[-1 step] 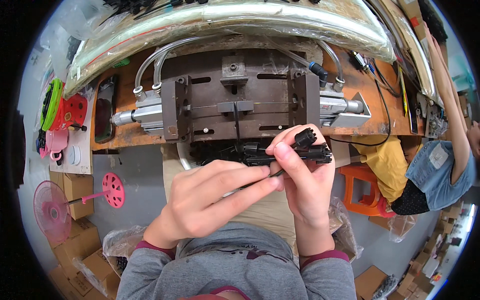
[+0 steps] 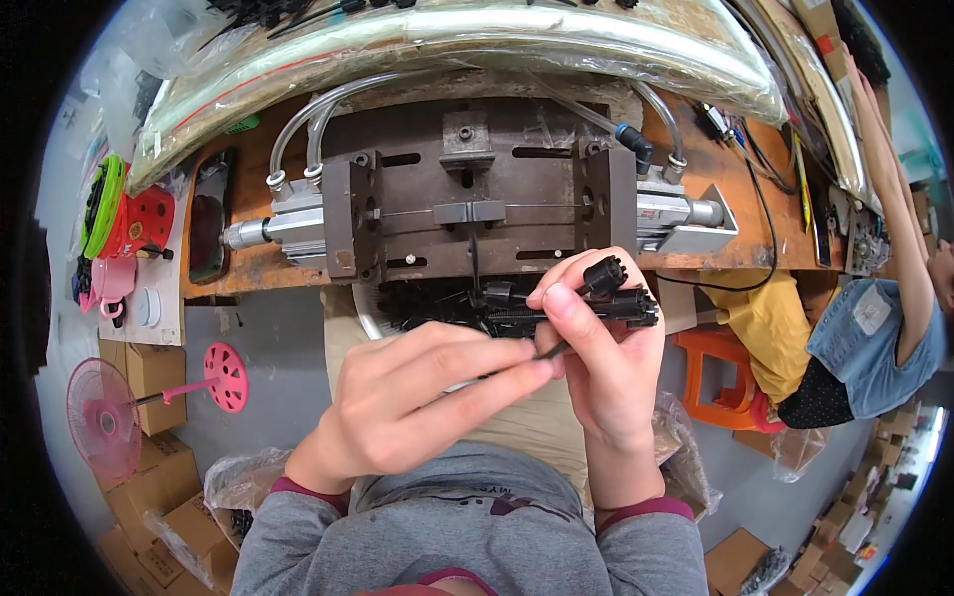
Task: Assembling electronic cable components using a manual press or jig.
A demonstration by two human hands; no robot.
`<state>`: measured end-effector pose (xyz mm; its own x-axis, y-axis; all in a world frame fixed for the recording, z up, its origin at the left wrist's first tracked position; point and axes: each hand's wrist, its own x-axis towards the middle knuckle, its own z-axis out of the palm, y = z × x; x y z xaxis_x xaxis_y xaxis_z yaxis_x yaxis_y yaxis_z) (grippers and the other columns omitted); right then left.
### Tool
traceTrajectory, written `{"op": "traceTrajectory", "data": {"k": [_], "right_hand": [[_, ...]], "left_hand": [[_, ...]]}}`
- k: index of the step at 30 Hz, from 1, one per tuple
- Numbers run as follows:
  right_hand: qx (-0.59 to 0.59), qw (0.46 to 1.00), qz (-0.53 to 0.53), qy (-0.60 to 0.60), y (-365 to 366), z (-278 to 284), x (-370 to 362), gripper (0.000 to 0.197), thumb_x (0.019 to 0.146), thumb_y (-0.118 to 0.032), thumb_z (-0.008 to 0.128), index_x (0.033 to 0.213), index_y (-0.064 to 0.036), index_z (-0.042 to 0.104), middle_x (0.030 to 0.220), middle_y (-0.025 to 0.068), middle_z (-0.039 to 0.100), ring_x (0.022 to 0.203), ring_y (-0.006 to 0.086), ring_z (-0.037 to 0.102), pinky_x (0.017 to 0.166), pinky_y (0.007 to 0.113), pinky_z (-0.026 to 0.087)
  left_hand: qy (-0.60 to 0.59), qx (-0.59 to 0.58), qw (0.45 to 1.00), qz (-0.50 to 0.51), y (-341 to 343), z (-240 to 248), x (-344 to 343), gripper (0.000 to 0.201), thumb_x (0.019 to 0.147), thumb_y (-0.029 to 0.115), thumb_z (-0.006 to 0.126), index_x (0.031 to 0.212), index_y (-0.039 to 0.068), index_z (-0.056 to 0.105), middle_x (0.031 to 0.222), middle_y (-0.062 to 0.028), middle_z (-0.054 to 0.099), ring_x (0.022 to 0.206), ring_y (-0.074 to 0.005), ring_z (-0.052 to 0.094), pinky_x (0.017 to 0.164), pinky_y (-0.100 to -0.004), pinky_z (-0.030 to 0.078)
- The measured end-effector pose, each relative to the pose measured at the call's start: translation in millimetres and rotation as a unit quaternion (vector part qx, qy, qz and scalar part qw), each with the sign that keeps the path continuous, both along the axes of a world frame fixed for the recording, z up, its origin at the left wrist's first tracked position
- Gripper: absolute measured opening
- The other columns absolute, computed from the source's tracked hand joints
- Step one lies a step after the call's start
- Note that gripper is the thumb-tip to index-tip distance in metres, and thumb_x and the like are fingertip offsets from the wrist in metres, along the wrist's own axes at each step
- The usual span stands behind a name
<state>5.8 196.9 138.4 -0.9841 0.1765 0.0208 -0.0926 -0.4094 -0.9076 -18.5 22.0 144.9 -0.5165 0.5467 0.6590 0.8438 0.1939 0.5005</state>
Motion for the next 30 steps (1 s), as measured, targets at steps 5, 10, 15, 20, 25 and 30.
{"op": "traceTrajectory", "data": {"k": [5,10,15,20,25,30], "right_hand": [[0.018,0.998,-0.062,0.019,12,4,-1,0.011,0.093,-0.007,0.065,0.098,0.0011,0.059,0.093,0.0141,0.063,0.056,0.0083,0.051,0.047,0.019,0.040],[0.107,0.981,-0.135,0.090,15,-3,-2,0.016,0.090,-0.005,0.067,0.103,0.0038,0.061,0.102,0.0168,0.062,0.062,0.0127,0.057,0.055,0.022,0.047],[0.246,0.946,-0.152,0.150,9,-5,1,0.016,0.088,0.000,0.068,0.103,0.0055,0.063,0.108,0.0177,0.062,0.070,0.0159,0.063,0.061,0.026,0.053],[0.248,0.940,-0.181,0.151,6,-8,5,0.025,0.087,0.005,0.069,0.108,0.0036,0.056,0.108,0.0196,0.064,0.074,0.0161,0.064,0.064,0.026,0.056],[0.293,0.927,-0.160,0.172,9,-13,7,0.030,0.085,0.007,0.070,0.105,0.0005,0.047,0.106,0.0239,0.065,0.081,0.0177,0.065,0.065,0.027,0.058],[0.425,0.868,-0.163,0.199,12,-16,10,0.021,0.082,0.010,0.066,0.102,0.0038,0.063,0.108,0.0209,0.066,0.093,0.0263,0.068,0.076,0.031,0.060]], "left_hand": [[-0.154,0.054,0.985,-0.061,-13,0,13,0.030,0.066,0.006,0.083,0.094,0.002,0.075,0.088,-0.0084,0.068,0.071,-0.0197,0.067,0.059,-0.0290,0.056],[-0.092,0.015,0.991,0.093,-13,-8,7,0.029,0.066,0.007,0.083,0.093,0.003,0.075,0.092,-0.0076,0.067,0.078,-0.0204,0.068,0.063,-0.0305,0.055],[-0.001,-0.070,0.978,0.194,1,-36,-11,0.028,0.069,0.008,0.080,0.094,0.002,0.071,0.118,-0.0138,0.068,0.088,-0.0240,0.068,0.075,-0.0330,0.056],[0.013,-0.109,0.969,0.220,9,-38,-13,0.025,0.071,0.010,0.078,0.093,0.001,0.070,0.120,-0.0143,0.068,0.086,-0.0227,0.070,0.075,-0.0319,0.056],[0.006,-0.126,0.966,0.225,9,-32,-17,0.025,0.071,0.010,0.079,0.093,0.001,0.070,0.120,-0.0134,0.069,0.080,-0.0210,0.070,0.070,-0.0302,0.055],[-0.006,-0.134,0.965,0.226,7,-31,-15,0.025,0.071,0.011,0.079,0.093,0.002,0.071,0.119,-0.0123,0.069,0.072,-0.0193,0.069,0.065,-0.0285,0.054]]}}
